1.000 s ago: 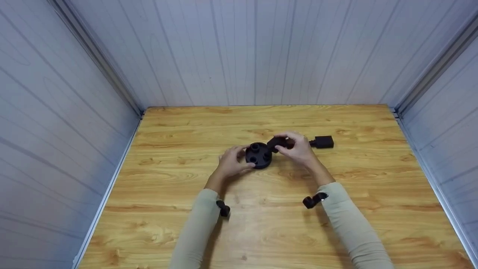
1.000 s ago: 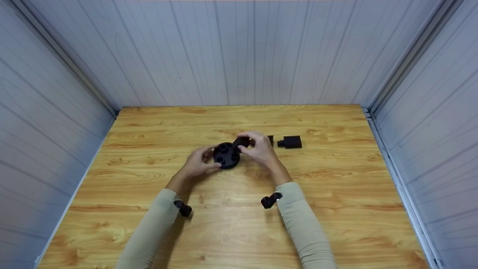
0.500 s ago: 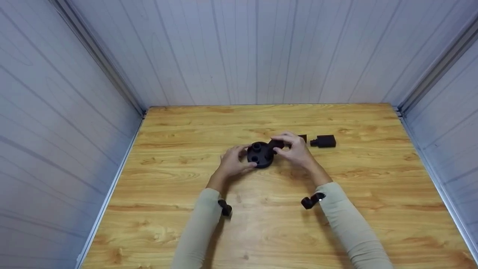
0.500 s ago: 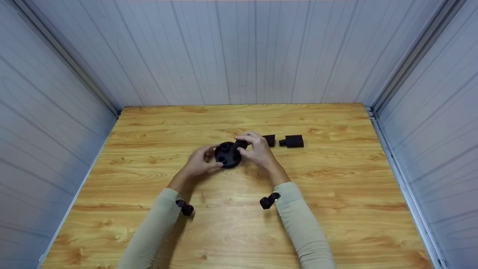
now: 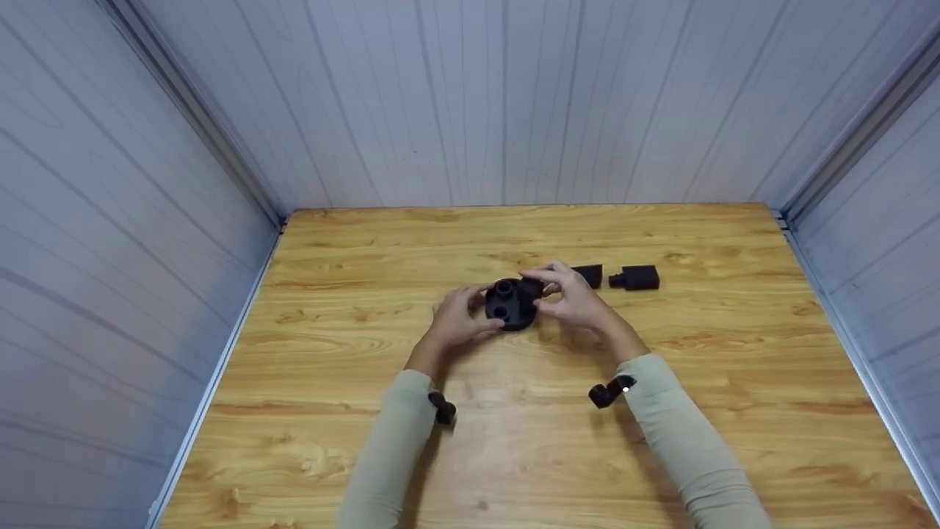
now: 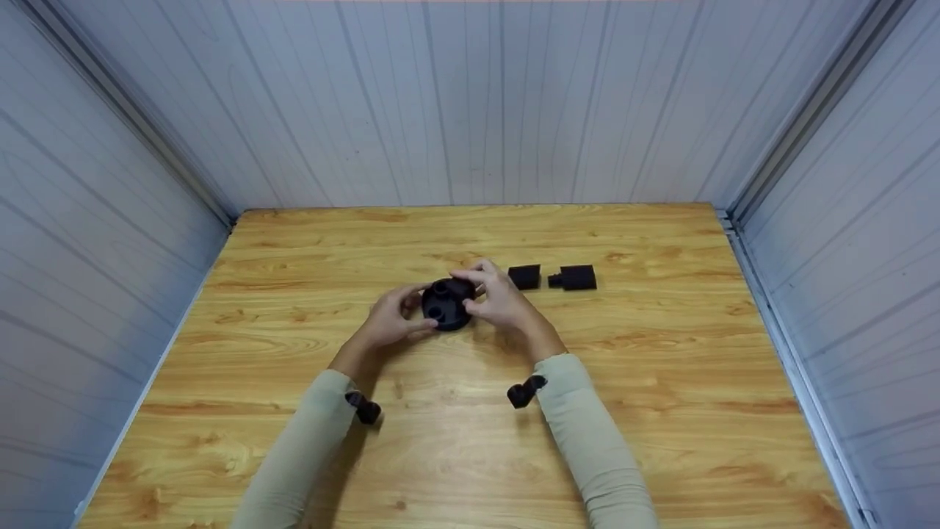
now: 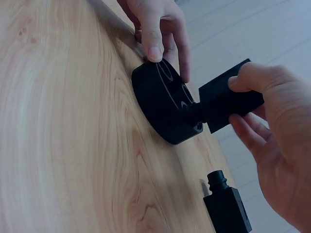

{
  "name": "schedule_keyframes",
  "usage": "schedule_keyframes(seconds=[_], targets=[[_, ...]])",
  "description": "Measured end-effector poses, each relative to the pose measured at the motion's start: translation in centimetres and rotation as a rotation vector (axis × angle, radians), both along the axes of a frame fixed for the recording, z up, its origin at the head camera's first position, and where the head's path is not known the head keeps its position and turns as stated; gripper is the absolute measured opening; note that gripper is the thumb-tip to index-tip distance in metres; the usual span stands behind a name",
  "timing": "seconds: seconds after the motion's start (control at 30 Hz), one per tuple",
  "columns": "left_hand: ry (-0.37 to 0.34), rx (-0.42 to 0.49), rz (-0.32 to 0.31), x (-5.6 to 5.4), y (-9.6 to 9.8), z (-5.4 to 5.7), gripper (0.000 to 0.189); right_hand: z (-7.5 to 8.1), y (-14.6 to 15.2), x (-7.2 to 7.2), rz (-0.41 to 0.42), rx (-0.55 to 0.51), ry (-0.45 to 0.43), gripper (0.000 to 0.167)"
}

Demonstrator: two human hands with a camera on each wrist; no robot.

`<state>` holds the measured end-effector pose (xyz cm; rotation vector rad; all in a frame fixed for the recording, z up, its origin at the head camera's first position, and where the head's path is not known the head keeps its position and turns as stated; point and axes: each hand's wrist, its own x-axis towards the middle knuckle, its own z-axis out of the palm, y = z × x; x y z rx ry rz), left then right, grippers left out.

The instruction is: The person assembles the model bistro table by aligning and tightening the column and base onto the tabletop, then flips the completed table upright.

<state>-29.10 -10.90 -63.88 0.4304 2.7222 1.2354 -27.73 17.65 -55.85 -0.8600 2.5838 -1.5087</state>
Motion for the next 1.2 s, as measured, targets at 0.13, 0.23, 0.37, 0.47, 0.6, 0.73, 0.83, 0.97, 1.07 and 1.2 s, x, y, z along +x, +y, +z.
schedule_keyframes(seconds=[0.13, 0.23, 0.37, 0.47, 0.6, 0.73, 0.83, 0.97, 1.07, 1.2], targets=[[0.017, -0.009, -0.005, -0.1, 0.1, -0.1, 0.084, 0.0, 0.0, -0.1, -0.01, -0.001, -0.011, 0.052], [0.03, -0.008, -0.005, 0.1, 0.3, 0.3, 0.083, 0.0, 0.2, -0.2, -0.025, 0.007, -0.018, 0.051], [0.034, -0.007, -0.013, 0.7, 0.4, 1.3, 0.082, 0.1, 0.1, -0.1, -0.045, 0.02, -0.019, 0.05], [0.01, -0.008, -0.007, 1.3, 0.5, 2.2, 0.081, -0.2, -0.2, 0.0, -0.097, 0.026, 0.006, 0.047], [-0.028, -0.01, 0.001, 1.9, 0.7, 3.4, 0.08, -0.9, -1.0, 0.1, -0.191, 0.013, 0.026, 0.047], [-0.037, -0.012, 0.001, 1.9, 0.6, 3.4, 0.079, -1.5, -1.7, 0.1, -0.259, -0.004, 0.014, 0.051], [-0.029, -0.008, 0.005, 1.5, 0.6, 3.0, 0.079, -1.6, -1.9, 0.1, -0.27, 0.0, 0.014, 0.059], [-0.026, 0.008, 0.008, 1.1, 0.5, 2.3, 0.08, -1.5, -1.8, 0.0, -0.223, 0.022, 0.01, 0.065], [-0.025, 0.013, -0.004, 1.3, 0.4, 2.7, 0.08, -1.3, -1.5, 0.0, -0.184, 0.034, -0.017, 0.063], [0.017, 0.0, -0.015, 1.5, 0.3, 2.6, 0.079, -1.2, -1.0, -0.2, -0.128, 0.023, -0.078, 0.063]])
